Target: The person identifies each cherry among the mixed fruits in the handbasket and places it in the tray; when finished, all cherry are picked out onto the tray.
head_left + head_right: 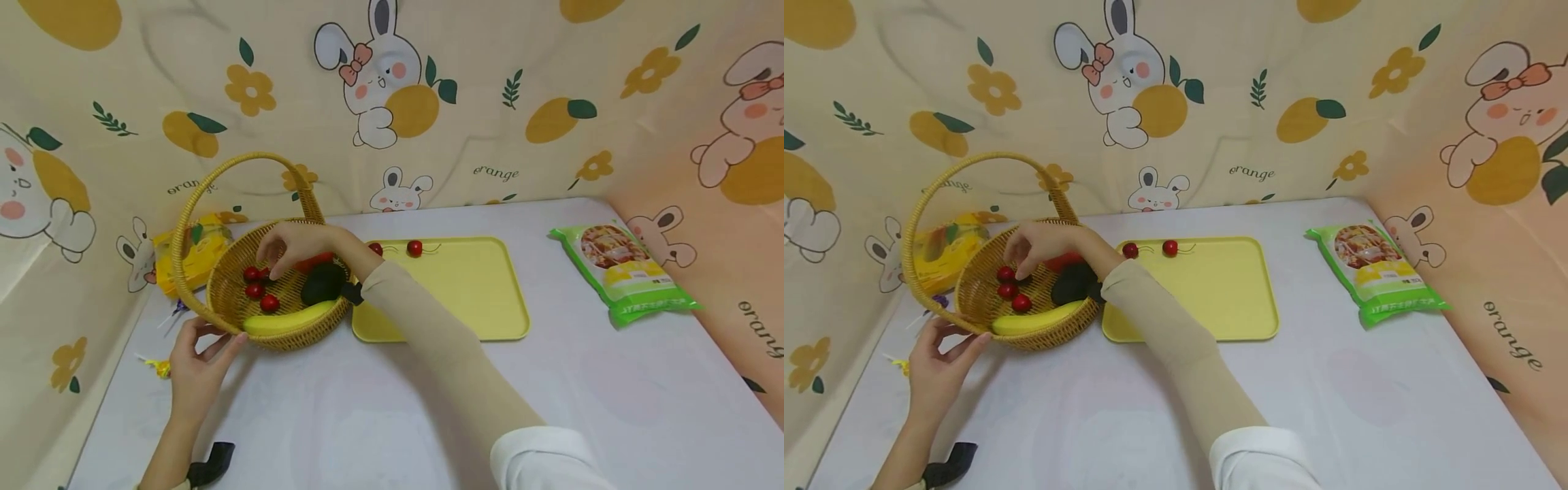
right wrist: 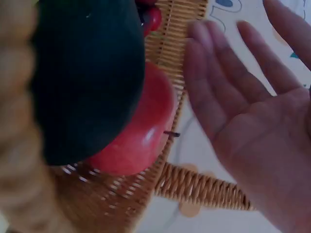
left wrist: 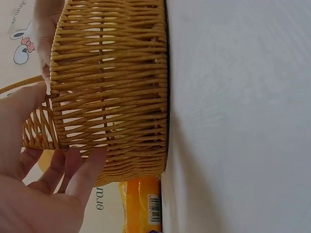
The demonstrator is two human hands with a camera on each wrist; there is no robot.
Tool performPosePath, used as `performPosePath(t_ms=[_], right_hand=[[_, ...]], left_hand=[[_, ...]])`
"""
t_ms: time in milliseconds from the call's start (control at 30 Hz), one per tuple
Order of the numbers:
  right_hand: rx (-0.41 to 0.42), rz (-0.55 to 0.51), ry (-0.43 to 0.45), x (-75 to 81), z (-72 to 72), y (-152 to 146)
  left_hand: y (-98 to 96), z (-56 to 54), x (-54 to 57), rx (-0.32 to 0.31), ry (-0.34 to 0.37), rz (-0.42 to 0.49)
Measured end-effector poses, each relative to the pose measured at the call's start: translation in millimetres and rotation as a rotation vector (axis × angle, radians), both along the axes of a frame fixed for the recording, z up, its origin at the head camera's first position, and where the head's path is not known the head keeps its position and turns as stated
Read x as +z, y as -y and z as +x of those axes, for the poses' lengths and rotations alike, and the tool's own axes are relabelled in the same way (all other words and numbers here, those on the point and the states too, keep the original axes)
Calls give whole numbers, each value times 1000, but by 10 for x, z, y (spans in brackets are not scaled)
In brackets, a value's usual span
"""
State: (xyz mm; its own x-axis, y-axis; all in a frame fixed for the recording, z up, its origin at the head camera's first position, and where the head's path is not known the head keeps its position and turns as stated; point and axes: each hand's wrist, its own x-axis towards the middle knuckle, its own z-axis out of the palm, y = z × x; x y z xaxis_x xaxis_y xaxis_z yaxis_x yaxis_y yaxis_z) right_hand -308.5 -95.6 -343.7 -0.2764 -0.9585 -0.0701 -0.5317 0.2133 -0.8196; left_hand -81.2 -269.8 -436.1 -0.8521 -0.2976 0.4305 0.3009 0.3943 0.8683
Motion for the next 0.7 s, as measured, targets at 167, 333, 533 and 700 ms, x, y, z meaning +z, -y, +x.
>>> performPosePath(t_ms=[167,333,533,700], right_hand=[[8,117,-10,55,46,55],[52,165,39,128,88,142],[53,229,91,104,183,285],[70,292,126,10,240,361]], left_hand=[[-57,38,52,-2,-13,14],[-41,48,-36,0,-12,38],[-44,62,-54,-7,-24,39],[-44,73,-49,-6,-24,18]])
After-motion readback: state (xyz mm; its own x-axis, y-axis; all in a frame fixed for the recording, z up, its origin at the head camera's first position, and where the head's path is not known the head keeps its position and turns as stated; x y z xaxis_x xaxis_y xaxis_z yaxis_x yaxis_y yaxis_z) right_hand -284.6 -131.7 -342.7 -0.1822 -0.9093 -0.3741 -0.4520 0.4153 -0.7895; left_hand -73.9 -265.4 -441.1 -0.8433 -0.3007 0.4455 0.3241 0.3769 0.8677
